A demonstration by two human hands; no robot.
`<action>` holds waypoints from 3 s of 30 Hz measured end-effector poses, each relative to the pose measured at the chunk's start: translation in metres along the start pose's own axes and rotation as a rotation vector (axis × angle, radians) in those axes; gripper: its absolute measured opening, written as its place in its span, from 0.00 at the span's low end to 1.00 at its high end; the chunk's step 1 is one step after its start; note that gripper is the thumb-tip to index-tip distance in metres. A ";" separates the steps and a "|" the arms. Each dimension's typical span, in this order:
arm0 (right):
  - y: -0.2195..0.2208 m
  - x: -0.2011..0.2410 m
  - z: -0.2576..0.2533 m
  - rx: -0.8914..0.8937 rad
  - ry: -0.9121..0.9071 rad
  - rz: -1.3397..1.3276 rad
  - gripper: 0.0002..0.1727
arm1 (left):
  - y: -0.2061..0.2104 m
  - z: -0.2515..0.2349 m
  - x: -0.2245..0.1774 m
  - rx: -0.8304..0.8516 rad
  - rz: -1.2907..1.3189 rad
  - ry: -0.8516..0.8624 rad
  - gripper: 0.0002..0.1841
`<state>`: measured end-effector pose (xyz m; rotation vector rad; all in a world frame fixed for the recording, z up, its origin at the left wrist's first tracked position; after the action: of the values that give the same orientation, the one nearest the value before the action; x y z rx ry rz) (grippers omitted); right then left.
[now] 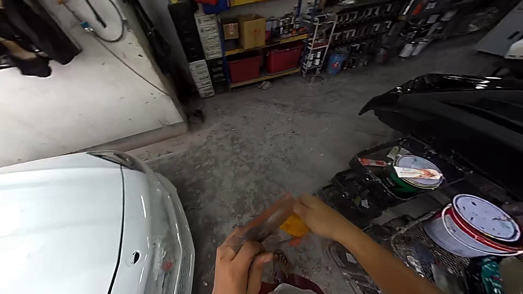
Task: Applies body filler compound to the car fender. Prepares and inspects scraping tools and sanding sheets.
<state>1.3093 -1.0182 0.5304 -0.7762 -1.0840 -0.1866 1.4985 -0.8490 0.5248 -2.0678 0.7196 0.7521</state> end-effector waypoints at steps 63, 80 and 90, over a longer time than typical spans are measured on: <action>-0.586 -0.211 -0.562 -1.008 -0.674 0.141 0.37 | 0.470 -0.780 0.223 0.453 0.272 -0.310 0.34; -0.717 -0.281 -0.676 -1.564 -0.443 -0.110 0.40 | 0.665 -0.968 0.263 0.604 0.705 -0.319 0.34; -0.799 -0.254 -0.773 -1.639 -0.375 -0.442 0.37 | 0.717 -1.083 0.315 0.889 0.311 -0.087 0.38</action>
<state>1.3498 -2.1582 0.5118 -2.0489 -1.3251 -1.4674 1.4814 -2.1847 0.4915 -1.1273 1.0939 0.5336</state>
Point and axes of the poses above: each hand's wrist, its own z-axis away from the middle knuckle, its own y-axis out of the palm, x = y × z, the point moved 2 cm from there along -z, towards the middle knuckle, and after that the axes turned 15 degrees about -y, right-handed, at the moved point
